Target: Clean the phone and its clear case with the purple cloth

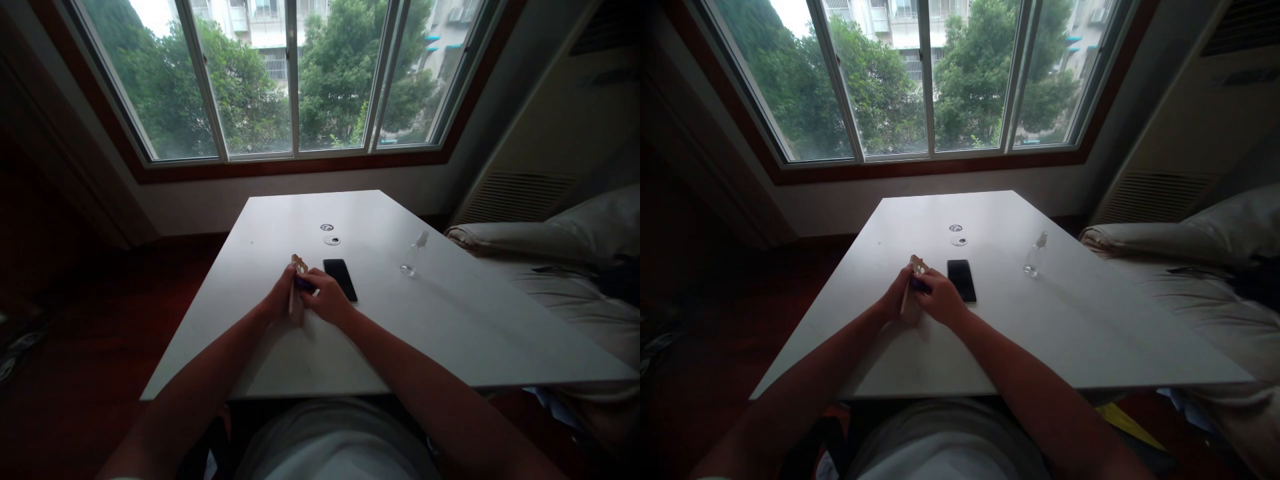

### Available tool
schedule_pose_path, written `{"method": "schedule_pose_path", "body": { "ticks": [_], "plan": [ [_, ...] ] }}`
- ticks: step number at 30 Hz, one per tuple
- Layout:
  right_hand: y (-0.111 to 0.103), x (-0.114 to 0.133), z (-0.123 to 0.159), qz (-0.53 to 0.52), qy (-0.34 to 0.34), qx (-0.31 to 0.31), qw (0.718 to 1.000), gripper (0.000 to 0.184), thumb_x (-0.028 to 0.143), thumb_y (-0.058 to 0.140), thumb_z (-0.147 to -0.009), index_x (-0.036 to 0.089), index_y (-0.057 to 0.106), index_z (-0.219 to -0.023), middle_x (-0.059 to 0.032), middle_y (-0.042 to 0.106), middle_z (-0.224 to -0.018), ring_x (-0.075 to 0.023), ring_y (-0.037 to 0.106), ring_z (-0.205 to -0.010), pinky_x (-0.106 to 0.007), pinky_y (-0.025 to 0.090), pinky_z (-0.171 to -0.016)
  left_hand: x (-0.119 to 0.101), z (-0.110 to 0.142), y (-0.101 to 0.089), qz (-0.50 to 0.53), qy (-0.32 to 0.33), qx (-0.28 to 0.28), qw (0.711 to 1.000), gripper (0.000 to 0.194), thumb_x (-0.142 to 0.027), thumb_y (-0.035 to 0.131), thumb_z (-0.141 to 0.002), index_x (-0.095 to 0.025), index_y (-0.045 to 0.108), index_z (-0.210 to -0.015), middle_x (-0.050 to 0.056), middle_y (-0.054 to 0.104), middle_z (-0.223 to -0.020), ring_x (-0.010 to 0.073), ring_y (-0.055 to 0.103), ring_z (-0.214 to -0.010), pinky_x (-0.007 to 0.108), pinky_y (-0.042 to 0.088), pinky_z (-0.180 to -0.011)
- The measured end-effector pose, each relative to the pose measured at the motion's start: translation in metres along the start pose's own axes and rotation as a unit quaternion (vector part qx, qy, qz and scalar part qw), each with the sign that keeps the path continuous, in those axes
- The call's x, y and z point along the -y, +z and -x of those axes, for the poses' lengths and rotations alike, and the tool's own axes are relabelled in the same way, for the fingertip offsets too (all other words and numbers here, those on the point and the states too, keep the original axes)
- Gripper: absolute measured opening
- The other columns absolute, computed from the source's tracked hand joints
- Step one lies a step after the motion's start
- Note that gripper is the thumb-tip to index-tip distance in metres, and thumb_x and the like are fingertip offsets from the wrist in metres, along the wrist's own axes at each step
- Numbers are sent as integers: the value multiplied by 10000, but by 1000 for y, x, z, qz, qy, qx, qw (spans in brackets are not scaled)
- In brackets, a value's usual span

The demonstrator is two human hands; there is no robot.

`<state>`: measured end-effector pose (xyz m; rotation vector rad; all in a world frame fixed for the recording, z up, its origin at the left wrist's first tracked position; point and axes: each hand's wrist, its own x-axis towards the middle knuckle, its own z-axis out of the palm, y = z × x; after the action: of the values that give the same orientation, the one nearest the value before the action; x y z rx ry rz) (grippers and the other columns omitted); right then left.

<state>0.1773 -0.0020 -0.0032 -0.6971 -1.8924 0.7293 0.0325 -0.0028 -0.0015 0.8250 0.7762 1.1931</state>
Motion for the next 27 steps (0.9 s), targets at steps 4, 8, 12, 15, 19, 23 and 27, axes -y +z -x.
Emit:
{"method": "schedule_pose_path", "body": {
  "ticks": [4, 8, 12, 15, 19, 23, 27],
  "plan": [
    [-3, 2, -3, 12, 39, -69, 997, 300, 200, 645, -833, 199, 751, -1114, -56, 668, -964, -185, 630, -866, -323, 512, -807, -3, 1, -3, -44, -32, -39, 998, 590, -690, 487, -908, -137, 619, -1065, 74, 653, -822, 173, 642, -663, 294, 582, -588],
    [-9, -3, -8, 18, 79, -168, 982, 237, 291, 644, -867, 188, 758, -1049, -70, 679, -1003, -203, 636, -923, -342, 512, -849, -7, 3, -4, -60, -30, -31, 997, 631, -709, 377, -932, -155, 585, -1150, 95, 659, -901, 214, 656, -698, 358, 589, -516],
    [-14, -9, -11, -4, 105, -211, 972, 256, 336, 638, -886, 190, 741, -1068, -63, 709, -1053, -213, 646, -973, -360, 506, -892, -8, 3, -3, -47, -16, 12, 999, 617, -690, 367, -942, -178, 567, -1222, 128, 638, -1160, 229, 676, -811, 357, 597, -522],
    [-14, -10, -11, -3, 102, -199, 975, 263, 332, 620, -900, 192, 733, -1092, -64, 711, -1051, -210, 649, -953, -351, 521, -847, -7, 4, -1, -67, -24, 8, 997, 654, -713, 367, -933, -158, 563, -1219, 136, 656, -1080, 219, 670, -774, 338, 591, -522],
    [-9, -10, -9, 6, 59, -165, 985, 264, 277, 640, -878, 192, 733, -1111, -78, 688, -1073, -210, 644, -971, -342, 541, -843, 0, 7, 3, -136, -34, -19, 990, 693, -745, 429, -904, -162, 540, -1263, 94, 668, -904, 178, 639, -657, 307, 579, -520],
    [-4, -9, -7, -11, 33, -124, 992, 332, 188, 630, -848, 207, 720, -1167, -86, 657, -1106, -203, 637, -976, -310, 564, -784, 5, 11, 5, -163, 1, -9, 987, 690, -724, 479, -905, -269, 447, -1422, 81, 685, -1051, 151, 645, -631, 294, 580, -510],
    [-2, -9, -5, 6, 5, -114, 993, 405, 144, 617, -847, 234, 700, -1233, -75, 645, -1113, -194, 632, -992, -315, 563, -831, 4, 13, 6, -167, 24, -4, 986, 683, -692, 477, -926, -300, 396, -1479, 87, 669, -1146, 146, 660, -640, 272, 570, -491]
  ]
}}
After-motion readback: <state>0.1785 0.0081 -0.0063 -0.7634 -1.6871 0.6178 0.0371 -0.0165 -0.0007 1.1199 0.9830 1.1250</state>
